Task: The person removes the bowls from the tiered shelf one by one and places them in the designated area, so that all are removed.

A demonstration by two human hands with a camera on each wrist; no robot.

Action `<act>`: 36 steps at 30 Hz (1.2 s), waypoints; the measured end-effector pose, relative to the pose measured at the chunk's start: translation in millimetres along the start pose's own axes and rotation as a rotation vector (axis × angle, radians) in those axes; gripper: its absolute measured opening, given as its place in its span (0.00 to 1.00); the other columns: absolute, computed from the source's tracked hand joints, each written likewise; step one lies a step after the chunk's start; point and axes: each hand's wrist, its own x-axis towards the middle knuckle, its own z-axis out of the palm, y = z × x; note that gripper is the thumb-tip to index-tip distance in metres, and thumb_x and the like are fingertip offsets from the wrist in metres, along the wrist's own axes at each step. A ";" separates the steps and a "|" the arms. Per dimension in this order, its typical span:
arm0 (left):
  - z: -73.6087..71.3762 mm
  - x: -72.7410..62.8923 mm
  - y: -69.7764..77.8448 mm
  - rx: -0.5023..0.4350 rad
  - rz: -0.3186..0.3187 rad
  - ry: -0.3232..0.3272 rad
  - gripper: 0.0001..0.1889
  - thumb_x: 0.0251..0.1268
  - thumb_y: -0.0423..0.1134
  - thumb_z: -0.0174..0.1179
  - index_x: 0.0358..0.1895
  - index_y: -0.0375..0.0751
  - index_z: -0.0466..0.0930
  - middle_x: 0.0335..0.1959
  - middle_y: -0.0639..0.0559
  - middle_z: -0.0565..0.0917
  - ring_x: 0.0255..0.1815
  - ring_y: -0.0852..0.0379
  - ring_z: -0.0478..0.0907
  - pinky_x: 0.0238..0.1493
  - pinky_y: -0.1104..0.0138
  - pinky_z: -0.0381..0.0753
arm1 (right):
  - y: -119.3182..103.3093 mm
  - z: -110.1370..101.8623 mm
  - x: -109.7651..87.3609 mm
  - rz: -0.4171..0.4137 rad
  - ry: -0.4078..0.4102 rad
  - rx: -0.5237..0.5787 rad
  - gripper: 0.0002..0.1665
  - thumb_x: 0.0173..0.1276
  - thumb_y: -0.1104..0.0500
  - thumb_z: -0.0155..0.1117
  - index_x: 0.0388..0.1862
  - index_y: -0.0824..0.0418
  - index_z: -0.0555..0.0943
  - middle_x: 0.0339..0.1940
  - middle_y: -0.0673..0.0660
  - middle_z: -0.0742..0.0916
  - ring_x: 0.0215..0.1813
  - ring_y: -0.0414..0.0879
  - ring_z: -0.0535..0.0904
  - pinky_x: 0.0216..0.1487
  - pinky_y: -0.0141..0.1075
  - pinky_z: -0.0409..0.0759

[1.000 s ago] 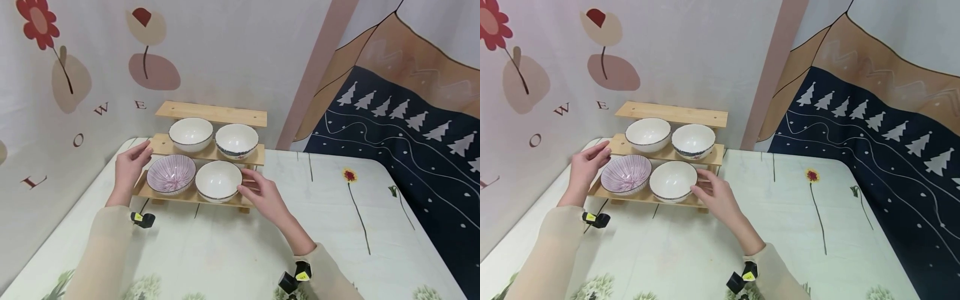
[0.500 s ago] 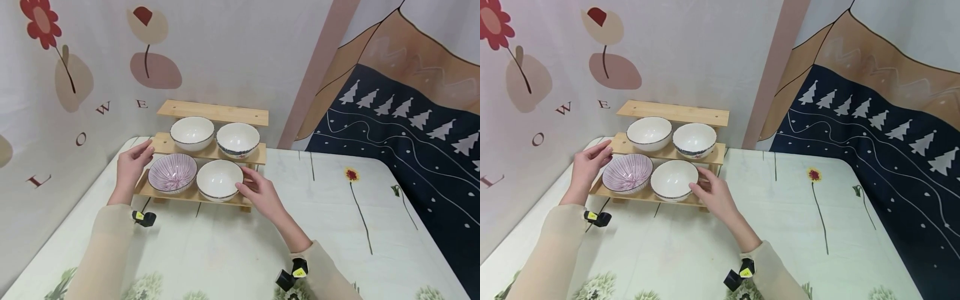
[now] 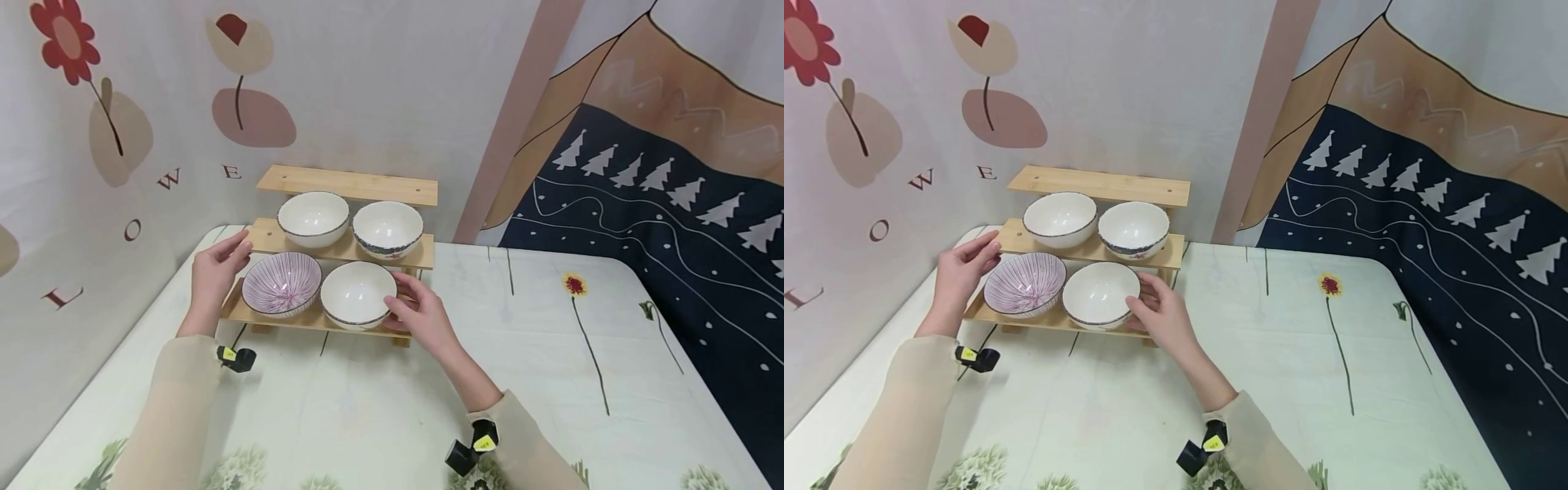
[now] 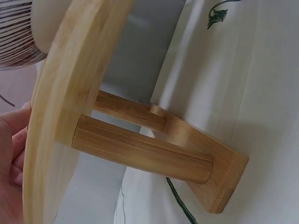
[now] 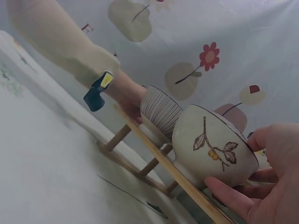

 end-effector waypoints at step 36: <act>-0.6 -2.1 0.3 0.087 0.030 -0.014 0.28 0.76 0.50 0.54 0.73 0.45 0.67 0.74 0.43 0.69 0.61 0.68 0.79 0.58 0.84 0.79 | -9.3 -19.7 -2.5 0.103 0.042 0.002 0.31 0.68 0.70 0.55 0.71 0.63 0.71 0.64 0.69 0.81 0.50 0.54 0.86 0.44 0.45 0.92</act>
